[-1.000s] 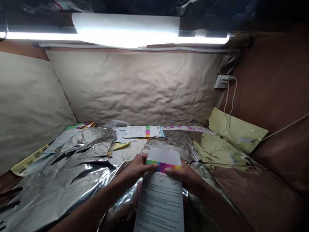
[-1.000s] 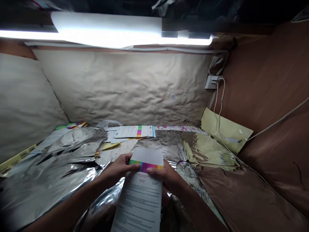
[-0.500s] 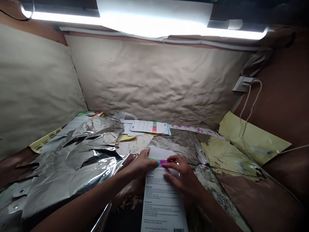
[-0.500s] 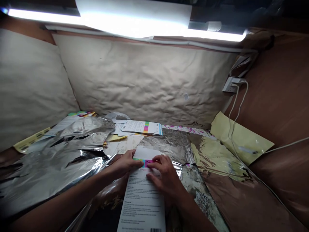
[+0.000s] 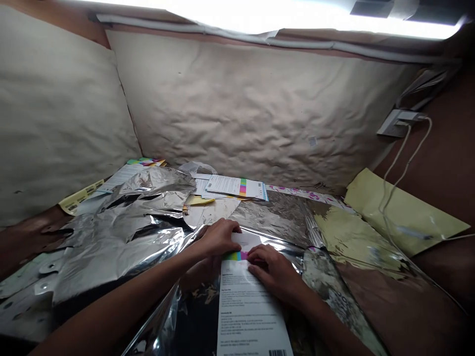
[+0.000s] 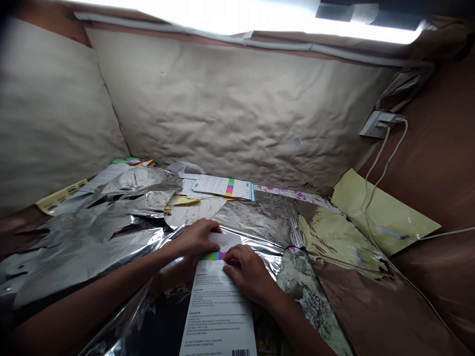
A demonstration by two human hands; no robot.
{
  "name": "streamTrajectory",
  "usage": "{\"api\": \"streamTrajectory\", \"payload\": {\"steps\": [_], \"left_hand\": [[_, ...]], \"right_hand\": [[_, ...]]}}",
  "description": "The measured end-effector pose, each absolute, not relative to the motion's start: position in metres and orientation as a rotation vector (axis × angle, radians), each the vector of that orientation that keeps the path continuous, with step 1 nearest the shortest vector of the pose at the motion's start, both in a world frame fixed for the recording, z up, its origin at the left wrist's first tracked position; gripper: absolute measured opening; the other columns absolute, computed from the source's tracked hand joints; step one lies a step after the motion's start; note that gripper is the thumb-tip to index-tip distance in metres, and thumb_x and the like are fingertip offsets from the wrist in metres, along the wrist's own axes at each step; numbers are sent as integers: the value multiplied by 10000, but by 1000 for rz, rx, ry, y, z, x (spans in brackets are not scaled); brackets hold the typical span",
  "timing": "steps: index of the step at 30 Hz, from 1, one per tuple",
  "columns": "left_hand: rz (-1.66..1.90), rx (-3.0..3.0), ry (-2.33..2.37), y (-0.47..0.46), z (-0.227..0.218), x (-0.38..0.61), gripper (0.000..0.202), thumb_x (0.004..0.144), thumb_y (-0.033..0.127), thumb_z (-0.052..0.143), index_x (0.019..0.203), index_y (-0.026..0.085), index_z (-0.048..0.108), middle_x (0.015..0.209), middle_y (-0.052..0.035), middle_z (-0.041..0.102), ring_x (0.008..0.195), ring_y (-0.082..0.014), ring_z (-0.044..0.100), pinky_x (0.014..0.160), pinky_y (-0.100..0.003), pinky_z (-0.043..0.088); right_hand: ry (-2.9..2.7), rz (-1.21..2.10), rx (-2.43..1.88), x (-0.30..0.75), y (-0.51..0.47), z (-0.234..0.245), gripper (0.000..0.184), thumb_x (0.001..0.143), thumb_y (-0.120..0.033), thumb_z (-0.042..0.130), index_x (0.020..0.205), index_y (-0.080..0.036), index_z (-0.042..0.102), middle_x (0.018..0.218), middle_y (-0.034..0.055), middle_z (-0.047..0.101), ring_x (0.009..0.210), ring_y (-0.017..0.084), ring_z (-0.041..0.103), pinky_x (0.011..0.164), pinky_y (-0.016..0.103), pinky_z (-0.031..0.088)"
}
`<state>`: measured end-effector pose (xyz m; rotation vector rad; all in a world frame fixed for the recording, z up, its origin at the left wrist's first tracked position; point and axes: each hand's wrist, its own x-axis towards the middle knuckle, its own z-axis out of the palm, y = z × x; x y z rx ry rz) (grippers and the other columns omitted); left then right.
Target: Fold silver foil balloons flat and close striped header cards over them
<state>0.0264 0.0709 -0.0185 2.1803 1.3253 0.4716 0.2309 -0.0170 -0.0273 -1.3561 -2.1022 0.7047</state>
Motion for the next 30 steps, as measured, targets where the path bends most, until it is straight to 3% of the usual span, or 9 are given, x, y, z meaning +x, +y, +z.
{"api": "streamTrajectory", "payload": {"steps": [5,8,12,15,18,24,30], "left_hand": [[446,2357,1167,69,-22,32,197,725,213,656,918,216,696,905,-12,709,832,-191,635,688,-252,420],[414,2467,1048,68,-19,35,149,735,144,626,853,202,696,860,-10,705,816,-178,623,684,-243,402],[323,2554,914,66,-7,30,100,758,203,668,852,202,705,853,-18,705,767,-176,618,654,-244,397],[257,2579,846,59,2,21,313,721,247,733,1032,227,702,992,-27,717,882,-211,641,725,-258,425],[239,2535,910,51,5,15,516,697,228,754,1201,252,649,1058,-23,724,962,-233,649,768,-265,435],[318,2429,994,44,-3,12,499,690,247,779,1180,269,686,1015,6,745,892,-202,668,732,-240,431],[337,2510,861,40,-11,6,325,797,237,729,1118,281,725,986,-2,753,884,-187,670,774,-241,419]], "right_hand": [[-2076,625,-1418,225,-17,-29,60,857,-182,656,858,-229,694,990,29,667,970,216,587,857,373,474],[-2143,427,-1370,222,-20,-32,76,834,-147,676,860,-219,683,1054,51,641,1033,246,555,871,398,470],[-2225,258,-1314,219,-24,-34,91,858,-120,634,886,-206,647,1029,61,635,977,245,561,818,399,487],[-2237,237,-1289,220,-24,-37,90,865,-119,625,894,-204,623,1027,65,626,962,241,569,803,396,502],[-2241,117,-1244,221,-23,-39,103,854,-112,624,906,-201,617,1141,92,598,1080,276,534,887,444,488],[-2253,22,-1176,221,-23,-38,105,839,-81,616,869,-181,614,1328,129,513,1225,296,469,988,457,444],[-2330,59,-1146,222,-23,-35,88,871,-109,598,856,-196,605,1016,62,656,957,241,564,831,414,461]]}}
